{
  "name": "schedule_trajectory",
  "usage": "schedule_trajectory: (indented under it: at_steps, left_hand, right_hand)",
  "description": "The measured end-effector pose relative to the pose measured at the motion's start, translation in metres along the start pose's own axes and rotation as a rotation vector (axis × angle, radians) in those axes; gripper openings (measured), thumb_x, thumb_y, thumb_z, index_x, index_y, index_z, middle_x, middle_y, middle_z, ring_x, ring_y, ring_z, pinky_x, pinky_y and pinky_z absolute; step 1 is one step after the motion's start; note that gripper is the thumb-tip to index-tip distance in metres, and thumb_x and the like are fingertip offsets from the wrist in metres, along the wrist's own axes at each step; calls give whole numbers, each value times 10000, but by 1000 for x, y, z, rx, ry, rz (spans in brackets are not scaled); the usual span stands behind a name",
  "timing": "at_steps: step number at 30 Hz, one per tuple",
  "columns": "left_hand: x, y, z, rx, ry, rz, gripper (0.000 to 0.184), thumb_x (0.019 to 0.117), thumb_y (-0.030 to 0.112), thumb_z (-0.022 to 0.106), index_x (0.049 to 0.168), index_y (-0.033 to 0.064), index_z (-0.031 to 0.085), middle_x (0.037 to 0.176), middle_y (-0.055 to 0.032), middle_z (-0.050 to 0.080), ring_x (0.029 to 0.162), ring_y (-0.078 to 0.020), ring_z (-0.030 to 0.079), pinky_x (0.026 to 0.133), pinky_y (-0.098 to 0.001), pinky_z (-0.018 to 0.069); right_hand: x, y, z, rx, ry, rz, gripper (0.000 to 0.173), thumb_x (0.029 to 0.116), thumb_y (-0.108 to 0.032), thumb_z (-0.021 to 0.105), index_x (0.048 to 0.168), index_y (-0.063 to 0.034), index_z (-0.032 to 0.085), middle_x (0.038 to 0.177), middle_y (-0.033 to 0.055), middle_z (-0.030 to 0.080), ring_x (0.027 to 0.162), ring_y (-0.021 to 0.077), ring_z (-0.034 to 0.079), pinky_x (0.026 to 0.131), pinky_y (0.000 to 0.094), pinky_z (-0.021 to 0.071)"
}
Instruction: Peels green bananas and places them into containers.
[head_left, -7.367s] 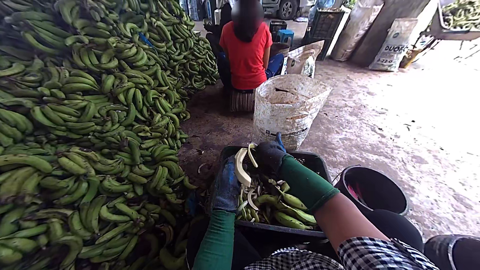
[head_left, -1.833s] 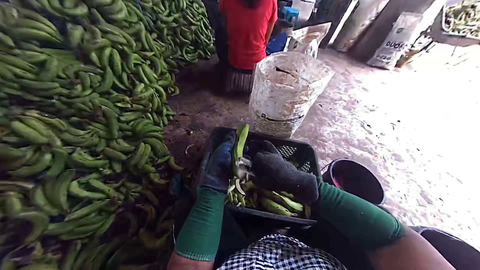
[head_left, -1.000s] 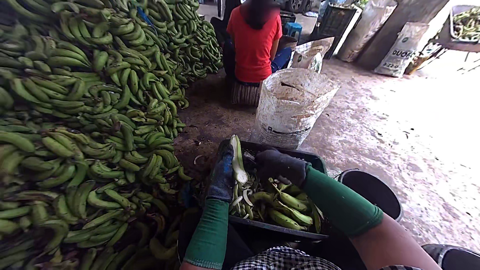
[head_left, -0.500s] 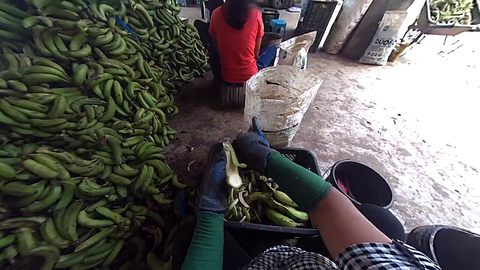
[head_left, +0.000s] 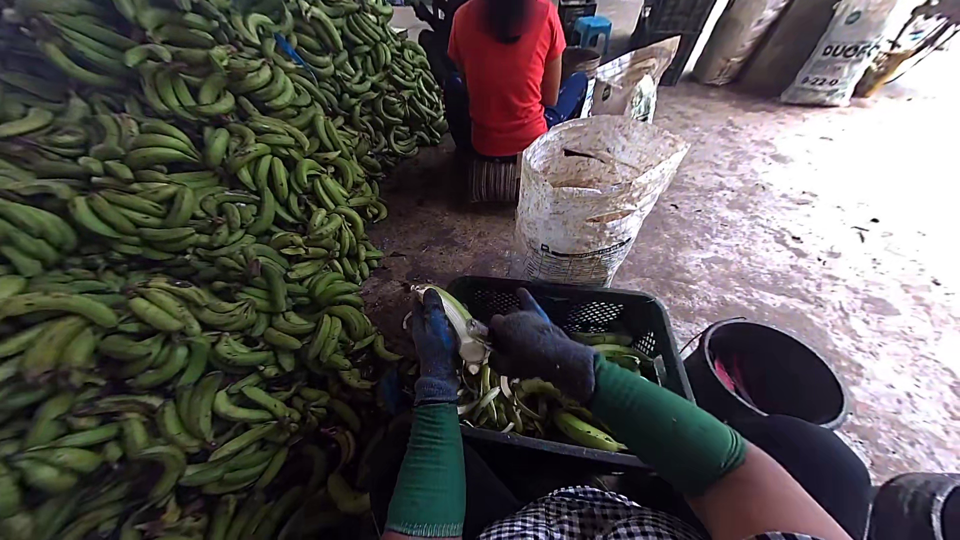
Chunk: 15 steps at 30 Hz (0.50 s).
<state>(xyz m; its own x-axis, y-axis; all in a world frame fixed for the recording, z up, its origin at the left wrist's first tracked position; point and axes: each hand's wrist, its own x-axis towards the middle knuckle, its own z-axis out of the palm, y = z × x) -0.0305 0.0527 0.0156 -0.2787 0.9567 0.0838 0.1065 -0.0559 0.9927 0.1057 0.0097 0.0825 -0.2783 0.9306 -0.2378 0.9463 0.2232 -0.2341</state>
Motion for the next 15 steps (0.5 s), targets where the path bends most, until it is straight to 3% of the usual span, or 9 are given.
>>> schedule_trajectory:
  at_steps: [2,3,6,10,12,15]
  left_hand:
    - [0,2,3,8,10,15,548,1112,349,381,1535,1,389,1455,-252,524,1351,-318,516,1141,-475,395]
    - [-2,3,3,-4,-11,2,545,1108,361,398,1540,29,387,1433,-236,542,1317,-303,542,1116,-476,422]
    - [-5,-3,0,-92,-250,-59,468,1107,374,400,1455,72,488,1246,-153,625,1086,-189,618,945,-403,524]
    - [-17,-14,-13,-263,-563,-65,404,1105,292,410,1443,102,525,1279,-72,635,1112,-108,620,961,-314,535]
    - [-22,-6,-13,-199,-558,-78,423,1097,348,445,1438,117,540,1248,-82,657,1079,-128,648,925,-341,565]
    - [-15,-7,-15,-128,-355,-84,494,1102,394,403,1499,110,476,1392,-127,588,1245,-181,578,1048,-411,494]
  right_hand:
    - [-2,-4,11,2,-15,65,396,920,-336,703,1111,8,669,1071,217,698,1123,429,643,1058,682,409]
    - [1,-3,16,9,-5,104,428,916,-351,714,1137,13,667,1108,229,693,1164,438,626,1086,687,389]
    - [23,11,20,15,74,169,402,918,-324,733,1110,21,660,1041,244,689,1026,445,676,846,644,542]
    - [52,21,-11,-129,88,152,270,929,-270,727,1009,-16,680,978,208,694,949,413,690,789,629,554]
    - [68,24,-24,-232,110,128,247,929,-278,716,953,-34,695,941,199,695,923,414,685,779,650,544]
    - [85,27,-32,-143,147,184,317,933,-374,700,987,-62,710,975,194,708,964,412,691,793,654,550]
